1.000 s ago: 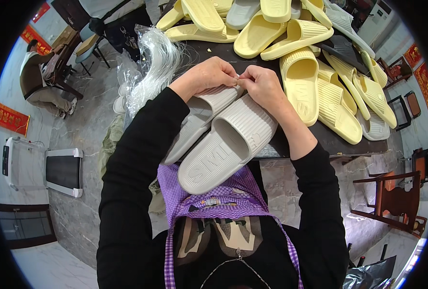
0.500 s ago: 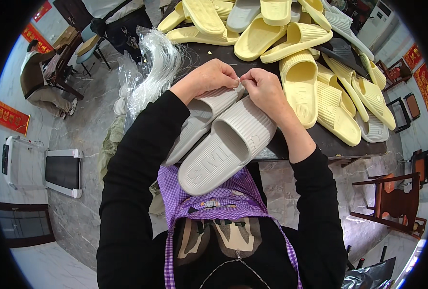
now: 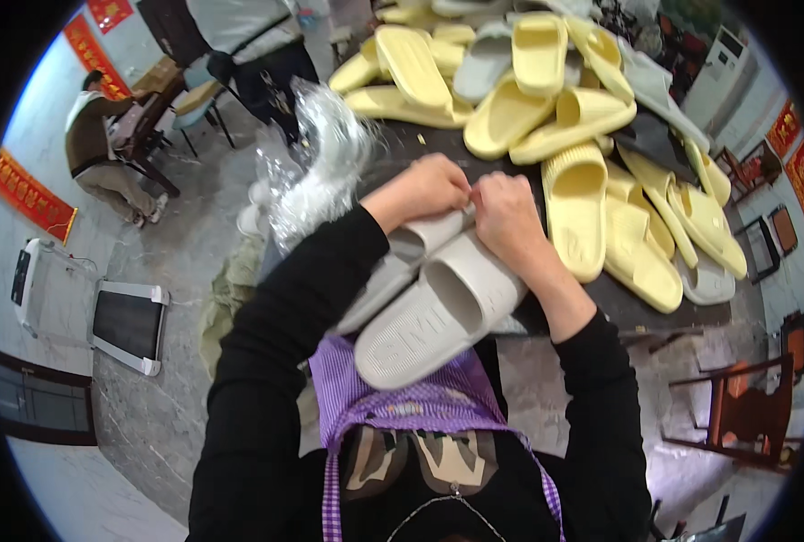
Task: The person takes slippers from a bag onto a table and fastens pairs together using plastic ties.
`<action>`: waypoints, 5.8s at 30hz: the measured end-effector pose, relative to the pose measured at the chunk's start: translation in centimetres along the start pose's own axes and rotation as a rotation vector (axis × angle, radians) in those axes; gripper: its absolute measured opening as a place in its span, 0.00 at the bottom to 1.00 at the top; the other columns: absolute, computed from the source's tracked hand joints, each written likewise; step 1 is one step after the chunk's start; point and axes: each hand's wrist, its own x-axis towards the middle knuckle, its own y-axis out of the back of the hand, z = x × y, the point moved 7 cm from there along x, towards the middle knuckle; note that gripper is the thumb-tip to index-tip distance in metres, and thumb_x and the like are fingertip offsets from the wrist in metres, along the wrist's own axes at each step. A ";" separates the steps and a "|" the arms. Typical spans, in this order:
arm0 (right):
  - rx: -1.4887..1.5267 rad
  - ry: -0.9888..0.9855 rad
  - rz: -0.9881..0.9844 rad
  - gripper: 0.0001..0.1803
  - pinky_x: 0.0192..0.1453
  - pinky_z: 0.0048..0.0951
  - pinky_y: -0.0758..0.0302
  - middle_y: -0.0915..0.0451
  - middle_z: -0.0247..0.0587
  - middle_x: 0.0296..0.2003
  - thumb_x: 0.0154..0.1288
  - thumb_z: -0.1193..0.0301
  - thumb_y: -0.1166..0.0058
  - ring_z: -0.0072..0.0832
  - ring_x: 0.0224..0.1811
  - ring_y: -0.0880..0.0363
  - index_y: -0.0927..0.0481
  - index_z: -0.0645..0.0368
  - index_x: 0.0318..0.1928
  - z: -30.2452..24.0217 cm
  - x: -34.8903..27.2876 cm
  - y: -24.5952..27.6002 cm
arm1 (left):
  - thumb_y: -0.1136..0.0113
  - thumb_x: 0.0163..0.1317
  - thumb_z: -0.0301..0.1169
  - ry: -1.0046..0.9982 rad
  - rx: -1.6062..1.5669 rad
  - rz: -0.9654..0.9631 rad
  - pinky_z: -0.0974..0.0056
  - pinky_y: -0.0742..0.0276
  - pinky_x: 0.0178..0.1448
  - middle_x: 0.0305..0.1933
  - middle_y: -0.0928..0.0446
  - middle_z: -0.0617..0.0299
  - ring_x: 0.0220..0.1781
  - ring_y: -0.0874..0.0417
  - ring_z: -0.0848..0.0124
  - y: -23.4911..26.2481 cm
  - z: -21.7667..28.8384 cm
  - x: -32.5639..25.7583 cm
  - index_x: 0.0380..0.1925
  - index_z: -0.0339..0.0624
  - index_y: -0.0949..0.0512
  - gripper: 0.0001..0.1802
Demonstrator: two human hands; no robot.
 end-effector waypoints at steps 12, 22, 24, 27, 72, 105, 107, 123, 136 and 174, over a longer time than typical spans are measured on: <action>0.365 -0.367 -0.001 0.05 0.32 0.35 0.29 0.23 0.49 0.23 0.52 0.75 0.47 0.41 0.27 0.24 0.23 0.65 0.26 3.0 -0.9 0.2 | 0.41 0.48 0.28 -0.004 -0.115 -0.099 0.71 0.28 0.32 0.23 0.21 0.61 0.25 0.25 0.78 -0.4 1.2 -0.5 0.27 0.32 0.20 0.09; 0.531 -0.543 -0.044 0.07 0.33 0.36 0.26 0.22 0.53 0.24 0.51 0.73 0.46 0.44 0.28 0.22 0.22 0.65 0.27 3.9 -1.2 -0.8 | 0.43 0.51 0.24 0.145 -0.428 -0.152 0.73 0.27 0.36 0.26 0.21 0.60 0.30 0.21 0.76 -0.9 -0.3 -0.4 0.26 0.30 0.23 0.06; 0.516 -0.539 -0.040 0.07 0.33 0.36 0.26 0.22 0.53 0.24 0.51 0.73 0.46 0.44 0.28 0.22 0.22 0.65 0.27 3.9 -1.3 -0.8 | 0.43 0.51 0.24 0.157 -0.448 -0.136 0.73 0.26 0.36 0.26 0.21 0.59 0.30 0.21 0.75 -0.9 -0.2 -0.5 0.25 0.30 0.23 0.06; 0.485 -0.527 -0.029 0.07 0.33 0.36 0.26 0.22 0.52 0.24 0.51 0.73 0.46 0.44 0.28 0.22 0.22 0.65 0.27 3.9 -1.3 -0.8 | 0.43 0.50 0.23 0.108 -0.431 -0.073 0.73 0.26 0.35 0.25 0.21 0.59 0.30 0.21 0.75 -0.4 0.5 -0.6 0.24 0.30 0.24 0.05; 0.580 -0.541 -0.092 0.09 0.37 0.29 0.27 0.21 0.47 0.29 0.54 0.72 0.49 0.33 0.31 0.22 0.21 0.65 0.33 5.1 -2.3 -0.6 | 0.43 0.49 0.29 -0.111 0.150 0.047 0.65 0.26 0.37 0.27 0.21 0.52 0.30 0.20 0.65 1.2 2.6 -1.2 0.31 0.33 0.23 0.11; 0.389 -0.333 -0.112 0.04 0.32 0.26 0.29 0.25 0.44 0.27 0.54 0.78 0.47 0.33 0.28 0.25 0.24 0.65 0.32 -1.1 -8.7 9.3 | 0.46 0.52 0.34 -0.818 0.189 0.413 0.69 0.34 0.42 0.42 0.29 0.51 0.39 0.29 0.70 13.4 28.7 -18.2 0.54 0.33 0.38 0.29; 0.400 -0.335 -0.156 0.04 0.33 0.26 0.29 0.24 0.43 0.27 0.54 0.79 0.47 0.32 0.29 0.24 0.24 0.65 0.32 -2.6 -9.2 9.7 | 0.47 0.52 0.33 -0.857 0.218 0.471 0.69 0.33 0.42 0.42 0.28 0.51 0.39 0.29 0.70 14.9 27.7 -19.8 0.53 0.33 0.36 0.28; 1.523 -0.871 -0.671 0.18 0.44 0.26 0.26 0.22 0.39 0.37 0.59 0.71 0.48 0.25 0.38 0.24 0.29 0.67 0.49 -12.1 -16.6 -1.3 | 0.41 0.49 0.25 -0.034 0.103 0.403 0.68 0.31 0.40 0.34 0.28 0.56 0.36 0.26 0.69 10.9 5.4 -20.2 0.44 0.33 0.28 0.20; 1.437 -1.152 -0.440 0.21 0.47 0.26 0.28 0.23 0.41 0.43 0.51 0.78 0.51 0.26 0.43 0.25 0.29 0.68 0.49 -9.5 -14.5 3.8 | 0.42 0.48 0.24 0.387 -0.905 0.227 0.69 0.29 0.43 0.40 0.25 0.58 0.39 0.24 0.75 1.6 -0.8 -22.1 0.48 0.28 0.31 0.24; 1.538 0.475 -1.262 0.12 0.27 0.22 0.33 0.27 0.38 0.21 0.61 0.69 0.47 0.22 0.21 0.30 0.30 0.63 0.25 -31.7 -4.7 -5.2 | 0.53 0.49 0.25 0.174 0.147 2.049 0.57 0.29 0.41 0.26 0.26 0.50 0.31 0.24 0.54 24.8 -14.4 -23.4 0.29 0.33 0.26 0.10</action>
